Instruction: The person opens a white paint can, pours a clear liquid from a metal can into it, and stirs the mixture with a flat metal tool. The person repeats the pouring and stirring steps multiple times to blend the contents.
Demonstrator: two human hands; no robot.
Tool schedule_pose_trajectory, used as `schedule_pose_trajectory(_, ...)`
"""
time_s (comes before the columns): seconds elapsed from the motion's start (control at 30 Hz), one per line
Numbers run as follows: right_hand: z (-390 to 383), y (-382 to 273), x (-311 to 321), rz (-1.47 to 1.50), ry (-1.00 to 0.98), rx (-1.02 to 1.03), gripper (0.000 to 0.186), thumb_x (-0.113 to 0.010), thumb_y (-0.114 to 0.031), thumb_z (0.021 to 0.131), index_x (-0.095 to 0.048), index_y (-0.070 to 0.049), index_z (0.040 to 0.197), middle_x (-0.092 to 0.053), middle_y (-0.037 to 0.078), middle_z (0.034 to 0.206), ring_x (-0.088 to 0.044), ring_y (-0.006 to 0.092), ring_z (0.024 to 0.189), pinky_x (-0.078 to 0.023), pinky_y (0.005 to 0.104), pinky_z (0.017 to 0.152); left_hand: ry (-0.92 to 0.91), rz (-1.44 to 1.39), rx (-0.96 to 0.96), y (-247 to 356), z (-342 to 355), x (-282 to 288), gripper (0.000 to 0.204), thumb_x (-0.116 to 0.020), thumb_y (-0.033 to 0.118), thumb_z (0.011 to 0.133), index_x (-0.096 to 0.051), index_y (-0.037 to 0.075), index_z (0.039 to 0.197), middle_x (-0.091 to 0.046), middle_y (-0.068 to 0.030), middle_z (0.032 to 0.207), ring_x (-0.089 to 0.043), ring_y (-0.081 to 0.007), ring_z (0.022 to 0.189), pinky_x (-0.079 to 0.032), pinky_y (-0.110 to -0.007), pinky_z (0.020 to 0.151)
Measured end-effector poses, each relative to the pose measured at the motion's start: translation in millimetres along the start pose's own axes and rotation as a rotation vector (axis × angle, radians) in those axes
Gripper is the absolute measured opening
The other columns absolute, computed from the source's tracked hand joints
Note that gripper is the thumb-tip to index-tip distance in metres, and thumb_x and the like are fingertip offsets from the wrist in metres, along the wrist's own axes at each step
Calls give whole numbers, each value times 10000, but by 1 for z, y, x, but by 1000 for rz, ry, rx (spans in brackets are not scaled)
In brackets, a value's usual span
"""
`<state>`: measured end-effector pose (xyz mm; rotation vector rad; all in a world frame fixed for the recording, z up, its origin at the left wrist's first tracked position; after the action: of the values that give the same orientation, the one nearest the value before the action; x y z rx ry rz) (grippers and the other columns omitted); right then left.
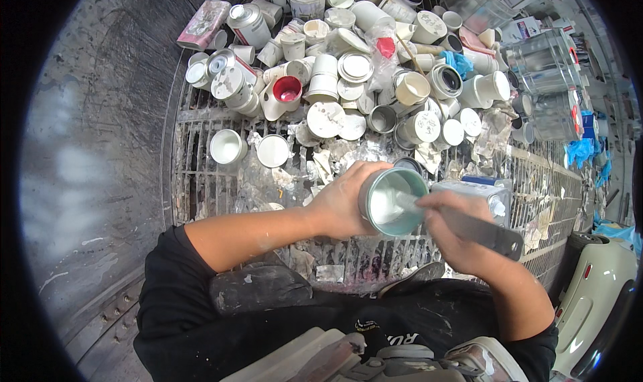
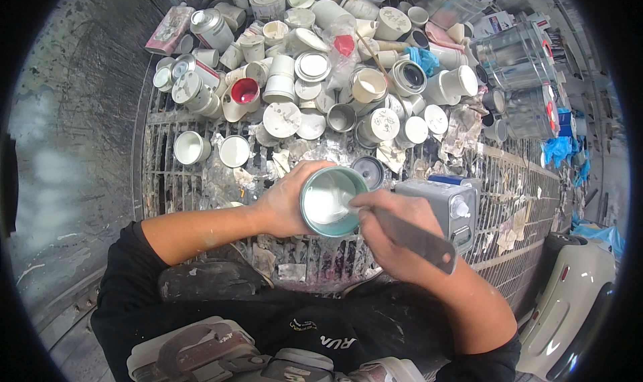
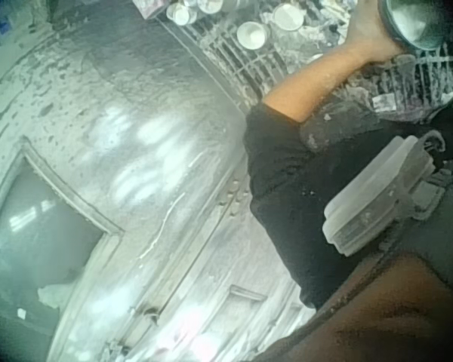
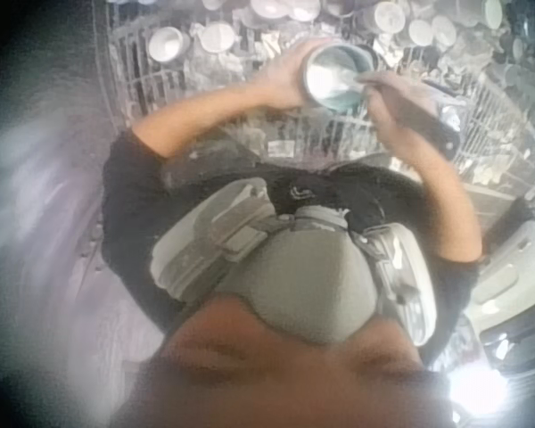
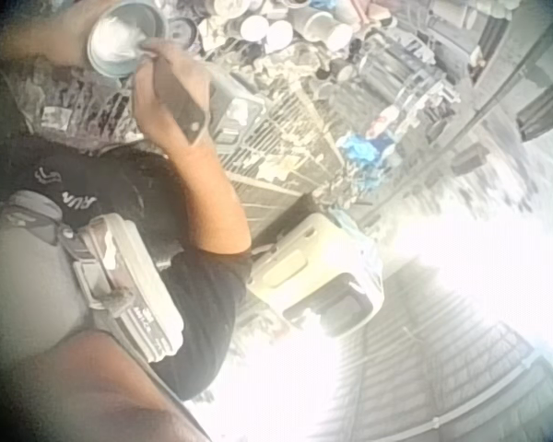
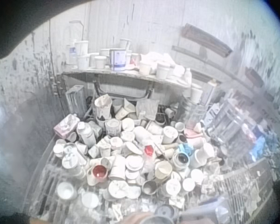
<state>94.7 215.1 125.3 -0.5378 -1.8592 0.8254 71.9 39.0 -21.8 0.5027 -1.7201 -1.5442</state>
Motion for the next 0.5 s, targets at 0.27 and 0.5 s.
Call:
schedule_pose_trajectory(0.27, -1, 2, 5, 29, 67, 3, 224, -652, -117, 1016, -716, -9, 1203, -729, 138, 783, -718, 204, 683, -554, 339, 657, 15, 20, -34, -2, 0, 0, 1158, -1023, 323, 628, -379, 78, 1559, -497, -172, 1483, -529, -355, 1400, -452, -454, 1191)
schedule_pose_trajectory(0.5, -2, 4, 4, 141, 61, -45, 238, -643, -140, 1034, -698, 19, 1203, -732, 79, 777, -682, 148, 667, -545, 334, 638, 24, 11, -30, 0, 1, 0, 1143, -1020, 329, 635, -388, 77, 1554, -509, -174, 1472, -531, -355, 1399, -457, -454, 1185)
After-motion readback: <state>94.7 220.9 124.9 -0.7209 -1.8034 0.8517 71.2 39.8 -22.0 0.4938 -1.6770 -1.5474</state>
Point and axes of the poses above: each hand's wrist, its own z-axis towards the middle knuckle, its own x-axis out of the back of the hand, y = z × x, the point moved 5 cm from there along z, towards the middle knuckle
